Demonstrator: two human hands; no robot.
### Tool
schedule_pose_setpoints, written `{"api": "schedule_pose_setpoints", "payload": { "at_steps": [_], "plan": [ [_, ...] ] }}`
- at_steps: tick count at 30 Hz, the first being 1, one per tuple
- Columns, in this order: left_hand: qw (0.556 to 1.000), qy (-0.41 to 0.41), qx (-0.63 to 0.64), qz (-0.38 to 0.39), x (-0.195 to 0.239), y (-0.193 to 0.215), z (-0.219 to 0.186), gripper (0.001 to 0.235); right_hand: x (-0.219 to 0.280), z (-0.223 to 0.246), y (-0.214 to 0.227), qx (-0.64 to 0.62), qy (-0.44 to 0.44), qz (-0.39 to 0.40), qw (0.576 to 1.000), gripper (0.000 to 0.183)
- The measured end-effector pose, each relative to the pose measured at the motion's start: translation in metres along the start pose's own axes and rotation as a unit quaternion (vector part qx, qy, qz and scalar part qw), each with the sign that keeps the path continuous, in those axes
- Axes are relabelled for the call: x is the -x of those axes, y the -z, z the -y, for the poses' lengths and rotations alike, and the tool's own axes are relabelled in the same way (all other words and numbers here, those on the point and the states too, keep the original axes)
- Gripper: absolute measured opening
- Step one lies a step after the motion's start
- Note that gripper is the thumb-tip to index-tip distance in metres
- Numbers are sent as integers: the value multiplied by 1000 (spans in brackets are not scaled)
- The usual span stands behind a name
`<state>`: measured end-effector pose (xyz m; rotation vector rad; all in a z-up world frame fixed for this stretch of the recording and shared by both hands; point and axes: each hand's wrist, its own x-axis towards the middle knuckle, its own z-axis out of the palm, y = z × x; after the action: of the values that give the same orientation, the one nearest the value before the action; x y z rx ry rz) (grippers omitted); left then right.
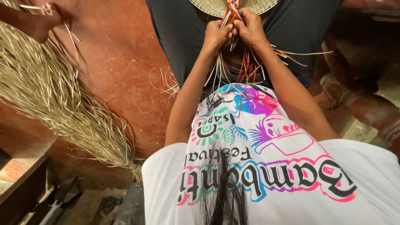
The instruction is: The person sits cross-legged on the floor and weaves a basket using dried natural fibers. They interlace orange and natural-colored strands into the rim of a partially completed basket held in their lap.
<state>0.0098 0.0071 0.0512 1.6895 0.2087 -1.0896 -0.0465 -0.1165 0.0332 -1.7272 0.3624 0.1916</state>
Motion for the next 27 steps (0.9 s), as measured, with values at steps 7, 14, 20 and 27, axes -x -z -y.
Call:
{"api": "schedule_pose_setpoints", "payload": {
  "at_steps": [7, 14, 20, 27],
  "plan": [
    [993, 36, 59, -94, 16, -3, -23, 48, 16, 33, -1, 155, 112, -88, 978, 37],
    [984, -9, 103, -146, -8, -16, 8, 41, 20, 11, 0, 381, 179, -87, 903, 43],
    [981, 27, 18, -189, -26, -25, 23, 27, 14, -19, -1, 469, 133, -28, 873, 63],
    [982, 37, 23, -182, -26, -27, 22, 23, 15, -14, 0, 481, 120, -10, 868, 66]
  ]
}}
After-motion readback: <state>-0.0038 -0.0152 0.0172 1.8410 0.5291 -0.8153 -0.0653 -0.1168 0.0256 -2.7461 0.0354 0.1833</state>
